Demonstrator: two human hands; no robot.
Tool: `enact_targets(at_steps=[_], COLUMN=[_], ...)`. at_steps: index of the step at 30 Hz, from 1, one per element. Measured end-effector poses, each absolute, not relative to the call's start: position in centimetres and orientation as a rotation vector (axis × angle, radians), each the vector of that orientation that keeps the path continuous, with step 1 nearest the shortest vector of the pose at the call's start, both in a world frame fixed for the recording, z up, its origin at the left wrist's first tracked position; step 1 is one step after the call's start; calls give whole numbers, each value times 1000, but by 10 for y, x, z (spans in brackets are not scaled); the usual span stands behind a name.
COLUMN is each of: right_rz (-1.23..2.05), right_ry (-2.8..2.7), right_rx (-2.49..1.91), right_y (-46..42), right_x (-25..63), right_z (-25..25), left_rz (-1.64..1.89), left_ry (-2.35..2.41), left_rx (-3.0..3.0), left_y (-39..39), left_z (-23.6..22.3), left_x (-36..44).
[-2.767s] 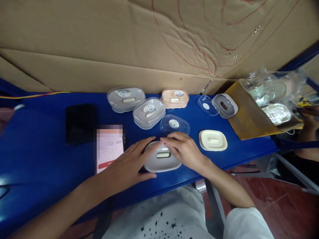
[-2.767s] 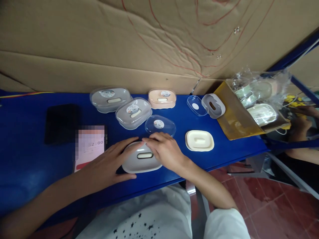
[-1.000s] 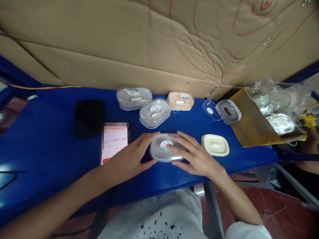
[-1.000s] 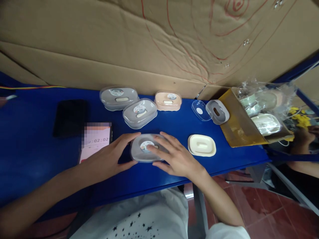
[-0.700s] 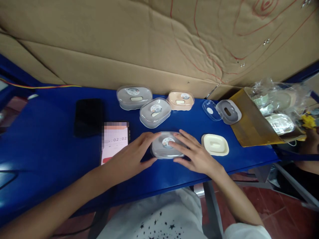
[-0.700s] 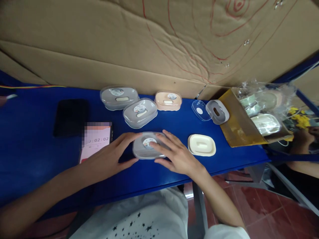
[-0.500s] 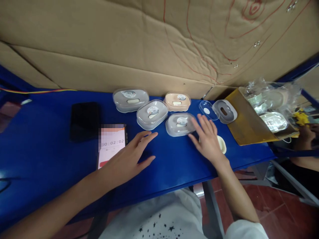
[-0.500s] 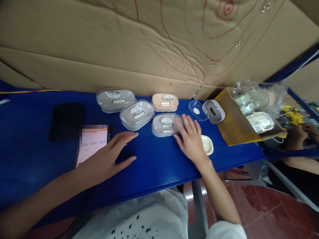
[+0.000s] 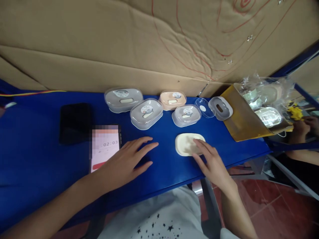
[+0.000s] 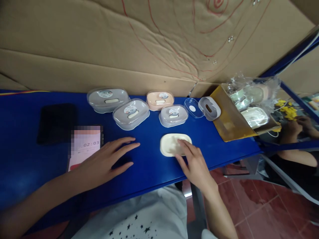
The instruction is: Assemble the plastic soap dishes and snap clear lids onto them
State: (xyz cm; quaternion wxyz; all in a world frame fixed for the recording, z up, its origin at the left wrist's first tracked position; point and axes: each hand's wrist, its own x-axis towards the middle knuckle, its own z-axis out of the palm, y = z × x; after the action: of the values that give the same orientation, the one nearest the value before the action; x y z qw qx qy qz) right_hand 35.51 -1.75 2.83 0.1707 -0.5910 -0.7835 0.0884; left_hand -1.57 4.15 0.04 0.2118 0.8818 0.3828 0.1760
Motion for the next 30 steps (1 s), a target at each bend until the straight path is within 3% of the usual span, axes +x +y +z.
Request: enact_targets(at_steps=[2,4,10,15,21,26,30], right_rz=[308,165,-147,-103,-571,-481,-506], right_ry=[-2183,-2100,-2131,-2176,-1758,-1535,-1509], right_rx=[-1565,-1567,-1864,-1824,-1938,-2101,-1867], right_y=[2,35,124,108,120,153,124], right_x=[352,365,424,442,467,473,451], right_z=[33,34,13,7,12,20,33], left_rz=[465,450,470,485,429,420,419], left_ry=[971,890,864,868,766,730,770], left_rx=[2513,2564,2698,2733,2783,2788,2780], left_y=[40,37,36,38,34,34,36], left_z=[2,4,1,-1,-2,4,11], left_x=[-15,-14,-14,-14,-10,-5,-4])
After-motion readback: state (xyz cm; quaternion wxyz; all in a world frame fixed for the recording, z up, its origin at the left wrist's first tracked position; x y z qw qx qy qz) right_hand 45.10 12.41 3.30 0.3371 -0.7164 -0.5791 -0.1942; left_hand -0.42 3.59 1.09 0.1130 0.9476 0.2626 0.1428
